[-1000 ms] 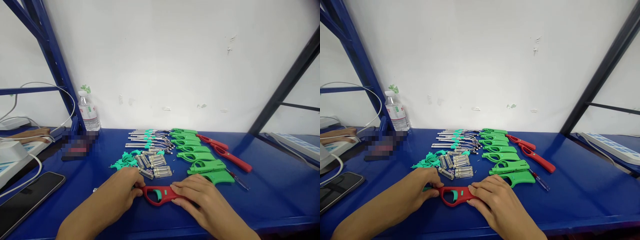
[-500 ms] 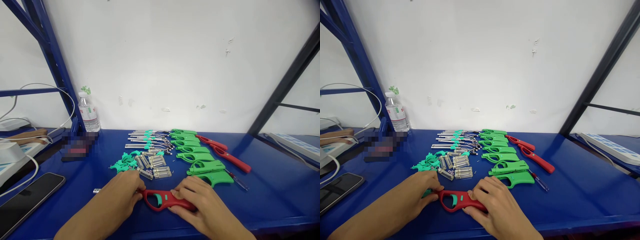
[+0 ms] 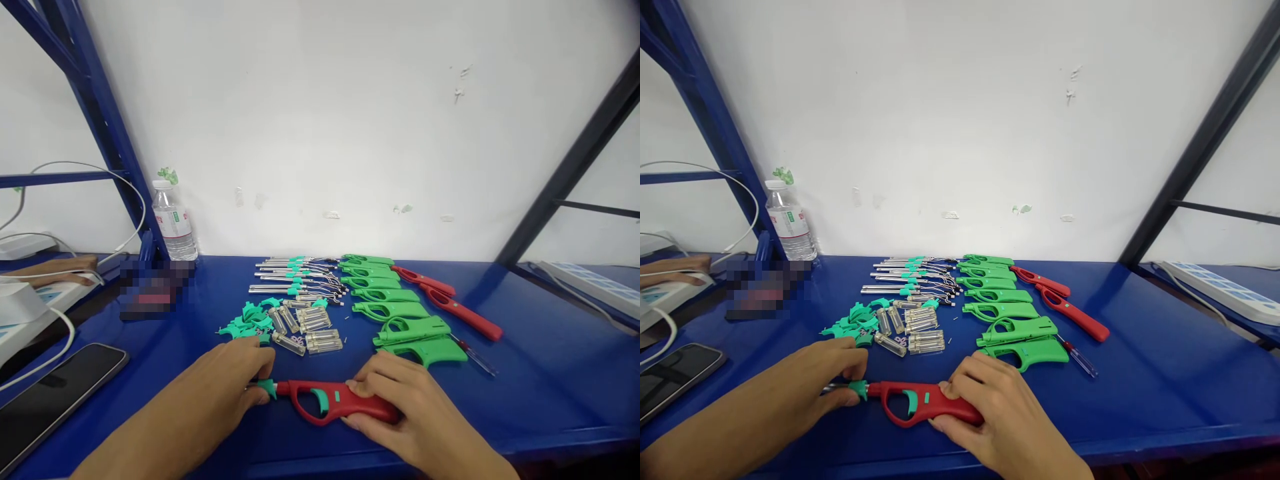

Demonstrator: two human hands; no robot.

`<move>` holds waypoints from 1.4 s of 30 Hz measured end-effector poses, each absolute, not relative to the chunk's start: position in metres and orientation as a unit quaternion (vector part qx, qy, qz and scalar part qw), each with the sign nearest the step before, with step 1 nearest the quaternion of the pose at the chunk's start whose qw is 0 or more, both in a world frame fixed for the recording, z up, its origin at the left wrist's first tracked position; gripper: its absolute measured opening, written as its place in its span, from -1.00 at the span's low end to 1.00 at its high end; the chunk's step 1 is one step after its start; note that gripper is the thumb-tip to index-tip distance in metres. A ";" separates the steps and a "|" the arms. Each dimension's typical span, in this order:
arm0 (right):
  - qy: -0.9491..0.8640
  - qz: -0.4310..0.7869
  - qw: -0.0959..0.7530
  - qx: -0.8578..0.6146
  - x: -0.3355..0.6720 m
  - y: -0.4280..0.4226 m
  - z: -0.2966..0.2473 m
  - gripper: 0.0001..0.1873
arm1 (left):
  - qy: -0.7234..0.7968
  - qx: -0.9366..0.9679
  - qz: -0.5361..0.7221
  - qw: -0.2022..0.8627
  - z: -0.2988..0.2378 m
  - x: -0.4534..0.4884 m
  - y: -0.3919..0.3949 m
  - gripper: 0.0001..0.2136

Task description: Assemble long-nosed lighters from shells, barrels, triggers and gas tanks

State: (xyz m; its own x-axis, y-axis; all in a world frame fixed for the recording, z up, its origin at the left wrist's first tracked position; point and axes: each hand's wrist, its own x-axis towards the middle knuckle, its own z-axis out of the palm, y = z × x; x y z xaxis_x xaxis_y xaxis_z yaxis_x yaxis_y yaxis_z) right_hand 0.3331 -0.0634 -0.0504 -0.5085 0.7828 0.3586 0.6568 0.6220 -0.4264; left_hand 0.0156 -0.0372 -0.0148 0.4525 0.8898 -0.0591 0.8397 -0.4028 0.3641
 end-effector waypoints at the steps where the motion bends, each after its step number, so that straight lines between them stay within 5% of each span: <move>1: -0.859 0.122 0.262 -0.422 0.333 -0.064 -0.050 -0.83 | 0.502 0.843 0.068 0.180 -0.016 0.018 -0.034 -0.88; 8: -0.844 0.159 0.220 -0.462 0.333 -0.068 -0.045 -0.63 | 0.471 0.859 0.145 0.135 -0.018 0.035 -0.026 -0.75; 42: -0.830 0.221 0.257 -0.443 0.338 -0.074 -0.038 -0.57 | 0.390 0.887 0.187 0.162 0.004 0.063 -0.027 -0.72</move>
State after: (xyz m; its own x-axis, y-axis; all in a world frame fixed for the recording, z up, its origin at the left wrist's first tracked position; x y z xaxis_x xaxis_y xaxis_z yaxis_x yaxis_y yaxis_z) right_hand 0.3379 -0.0745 -0.0381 -0.4760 0.8485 0.2312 0.6213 0.5105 -0.5945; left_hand 0.0630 -0.0267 0.0041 0.6260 0.7523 0.2056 0.6315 -0.6436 0.4324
